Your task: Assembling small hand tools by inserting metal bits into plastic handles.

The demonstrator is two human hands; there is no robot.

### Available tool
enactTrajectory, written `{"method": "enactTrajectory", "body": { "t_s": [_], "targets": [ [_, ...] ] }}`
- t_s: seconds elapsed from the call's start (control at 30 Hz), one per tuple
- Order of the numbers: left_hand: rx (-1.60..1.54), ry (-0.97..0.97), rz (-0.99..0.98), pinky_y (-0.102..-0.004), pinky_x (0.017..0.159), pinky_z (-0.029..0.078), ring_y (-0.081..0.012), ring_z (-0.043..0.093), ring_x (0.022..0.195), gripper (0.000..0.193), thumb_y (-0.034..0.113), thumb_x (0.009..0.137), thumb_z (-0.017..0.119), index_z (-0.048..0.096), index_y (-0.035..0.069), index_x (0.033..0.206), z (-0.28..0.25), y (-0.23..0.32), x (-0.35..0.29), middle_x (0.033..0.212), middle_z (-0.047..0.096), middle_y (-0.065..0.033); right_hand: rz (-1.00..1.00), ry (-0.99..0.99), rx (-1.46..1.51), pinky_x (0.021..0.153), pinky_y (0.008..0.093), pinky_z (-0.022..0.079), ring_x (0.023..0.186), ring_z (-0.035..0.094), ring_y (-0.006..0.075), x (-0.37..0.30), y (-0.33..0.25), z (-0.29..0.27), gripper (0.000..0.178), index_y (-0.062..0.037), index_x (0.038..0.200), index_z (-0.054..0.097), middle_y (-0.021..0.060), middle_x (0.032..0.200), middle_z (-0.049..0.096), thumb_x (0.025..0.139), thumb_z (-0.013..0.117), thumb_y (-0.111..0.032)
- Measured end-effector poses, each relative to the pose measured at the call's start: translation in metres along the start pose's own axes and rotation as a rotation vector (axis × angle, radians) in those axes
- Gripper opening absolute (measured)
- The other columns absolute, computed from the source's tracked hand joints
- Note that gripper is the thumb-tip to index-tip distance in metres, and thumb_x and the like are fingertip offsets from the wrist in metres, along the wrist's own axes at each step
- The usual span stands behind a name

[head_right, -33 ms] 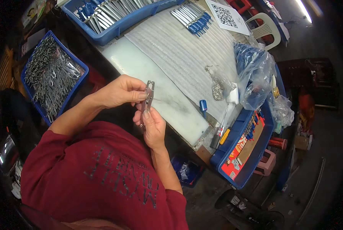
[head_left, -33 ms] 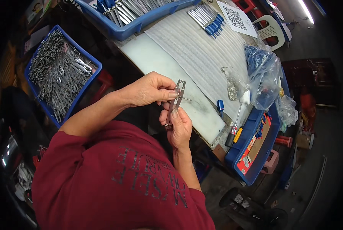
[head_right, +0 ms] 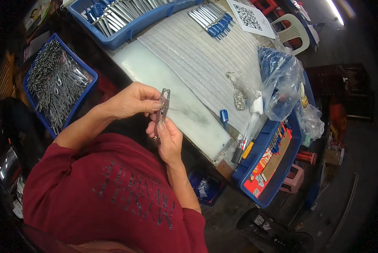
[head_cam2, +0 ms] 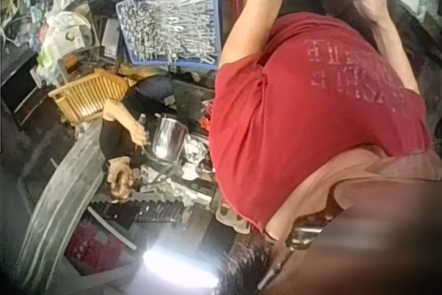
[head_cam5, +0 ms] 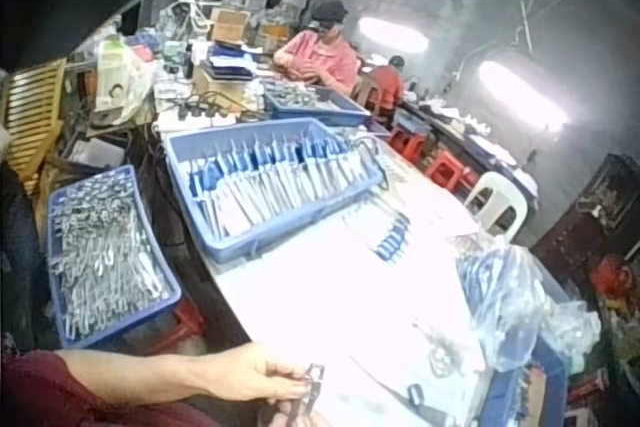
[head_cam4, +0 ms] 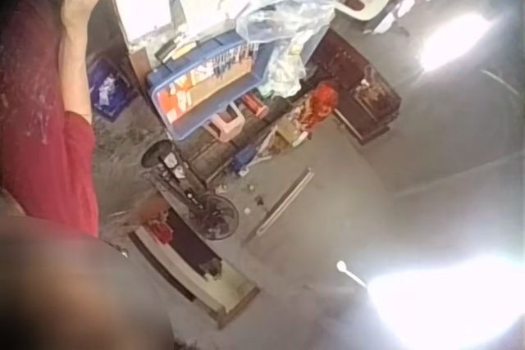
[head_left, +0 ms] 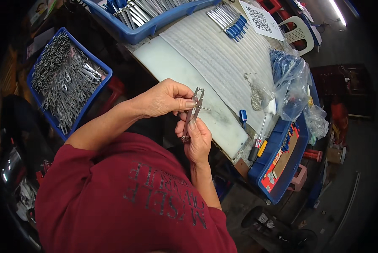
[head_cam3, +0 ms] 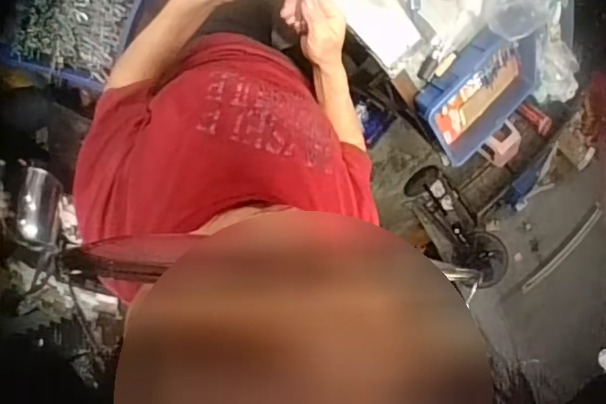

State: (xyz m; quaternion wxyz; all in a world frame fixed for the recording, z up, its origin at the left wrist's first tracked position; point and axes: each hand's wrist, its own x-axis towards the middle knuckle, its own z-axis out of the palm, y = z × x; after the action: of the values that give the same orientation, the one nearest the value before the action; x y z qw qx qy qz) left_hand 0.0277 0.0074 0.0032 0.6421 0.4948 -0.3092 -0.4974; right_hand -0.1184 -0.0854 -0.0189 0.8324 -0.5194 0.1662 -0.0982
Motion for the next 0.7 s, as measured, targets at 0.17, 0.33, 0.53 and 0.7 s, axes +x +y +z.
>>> {"method": "enactTrajectory", "body": {
  "t_s": [0.17,0.33,0.53,0.7],
  "targets": [
    [-0.016,0.057,-0.029,-0.0186,0.058,0.040,-0.0064,0.052,0.066,0.019,0.017,0.084,0.055,0.059,-0.001,0.088,0.003,-0.007,-0.001,0.075,0.059,-0.0017,-0.005,0.005,-0.028,0.059,0.0210,0.040,0.063,0.050,0.0117,0.000,-0.001,0.000,0.031,0.0055,0.105,0.049,0.0103,0.076,0.056,0.090,0.044,-0.020],
    [-0.045,0.100,-0.034,-0.0197,0.059,0.041,-0.0075,0.053,0.067,0.016,0.012,0.084,0.053,0.058,-0.003,0.088,0.005,-0.013,-0.004,0.076,0.058,-0.0039,0.000,0.017,-0.040,0.060,0.0214,0.041,0.065,0.051,0.0122,-0.001,0.001,0.000,0.030,0.0050,0.104,0.049,0.0110,0.077,0.057,0.091,0.042,-0.021],
    [-0.116,0.108,0.067,-0.0229,0.060,0.045,-0.0091,0.053,0.066,0.014,0.008,0.085,0.051,0.055,-0.005,0.088,0.015,-0.009,-0.009,0.074,0.057,-0.0057,-0.037,0.063,-0.088,0.061,0.0226,0.044,0.064,0.054,0.0136,-0.001,-0.006,0.001,0.029,0.0039,0.100,0.050,0.0110,0.079,0.059,0.090,0.043,-0.023],
    [-0.053,0.142,0.070,-0.0209,0.061,0.044,-0.0076,0.053,0.069,0.015,0.009,0.086,0.051,0.055,-0.005,0.090,0.023,-0.001,-0.015,0.073,0.056,-0.0039,-0.158,0.130,-0.103,0.062,0.0212,0.043,0.066,0.053,0.0115,0.000,-0.009,0.007,0.024,0.0023,0.099,0.050,0.0089,0.081,0.058,0.089,0.045,-0.019]
  ]
}}
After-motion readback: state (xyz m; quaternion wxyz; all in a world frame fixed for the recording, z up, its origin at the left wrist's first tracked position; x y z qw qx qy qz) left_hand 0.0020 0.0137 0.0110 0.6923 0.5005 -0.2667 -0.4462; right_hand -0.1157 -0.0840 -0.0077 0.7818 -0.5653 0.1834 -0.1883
